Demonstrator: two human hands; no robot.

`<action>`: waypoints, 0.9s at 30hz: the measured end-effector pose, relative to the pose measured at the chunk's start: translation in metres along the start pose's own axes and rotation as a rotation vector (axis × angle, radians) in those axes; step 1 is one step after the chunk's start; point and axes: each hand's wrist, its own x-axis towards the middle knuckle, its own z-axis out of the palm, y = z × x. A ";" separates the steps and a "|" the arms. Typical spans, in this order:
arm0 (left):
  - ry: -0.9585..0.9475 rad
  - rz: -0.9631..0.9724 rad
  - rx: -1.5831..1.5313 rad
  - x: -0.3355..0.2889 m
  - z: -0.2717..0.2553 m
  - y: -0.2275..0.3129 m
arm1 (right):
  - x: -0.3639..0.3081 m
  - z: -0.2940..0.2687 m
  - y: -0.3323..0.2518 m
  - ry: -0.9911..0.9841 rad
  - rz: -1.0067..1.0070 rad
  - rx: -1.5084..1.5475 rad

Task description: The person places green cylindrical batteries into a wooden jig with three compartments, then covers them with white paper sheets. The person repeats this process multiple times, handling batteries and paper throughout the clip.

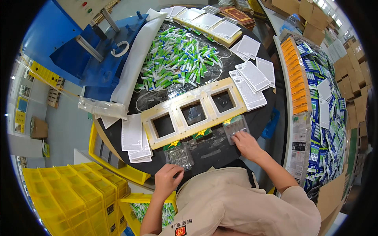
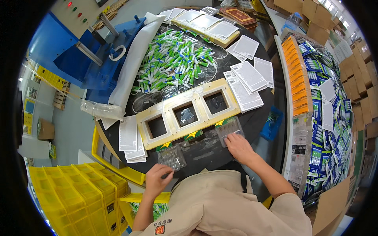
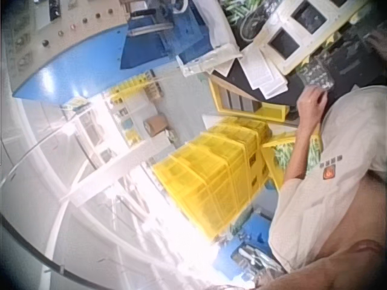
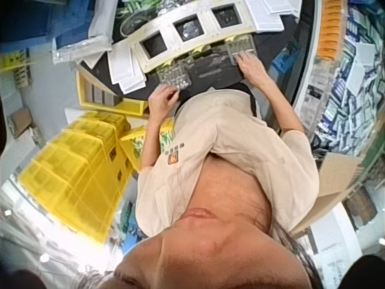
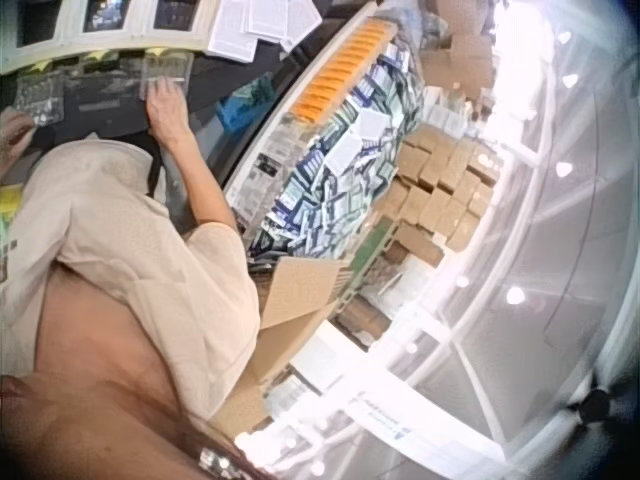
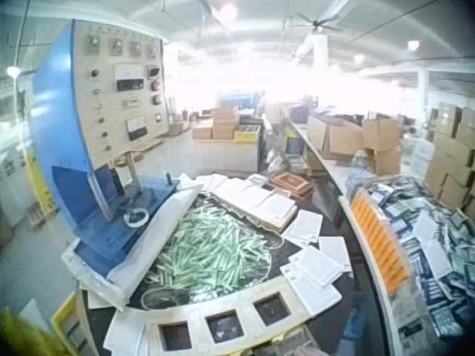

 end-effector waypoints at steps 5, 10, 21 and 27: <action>0.305 -0.090 0.014 0.018 -0.041 -0.002 | 0.052 0.004 -0.082 0.212 -0.310 0.339; 0.319 0.174 0.447 0.094 -0.011 -0.064 | 0.096 0.058 -0.145 0.054 -0.556 0.041; 0.218 0.135 0.250 0.092 0.022 -0.098 | 0.100 -0.028 -0.032 0.461 -0.147 0.313; 0.268 0.177 0.290 0.087 0.015 -0.068 | 0.160 0.027 -0.010 0.243 -0.072 0.467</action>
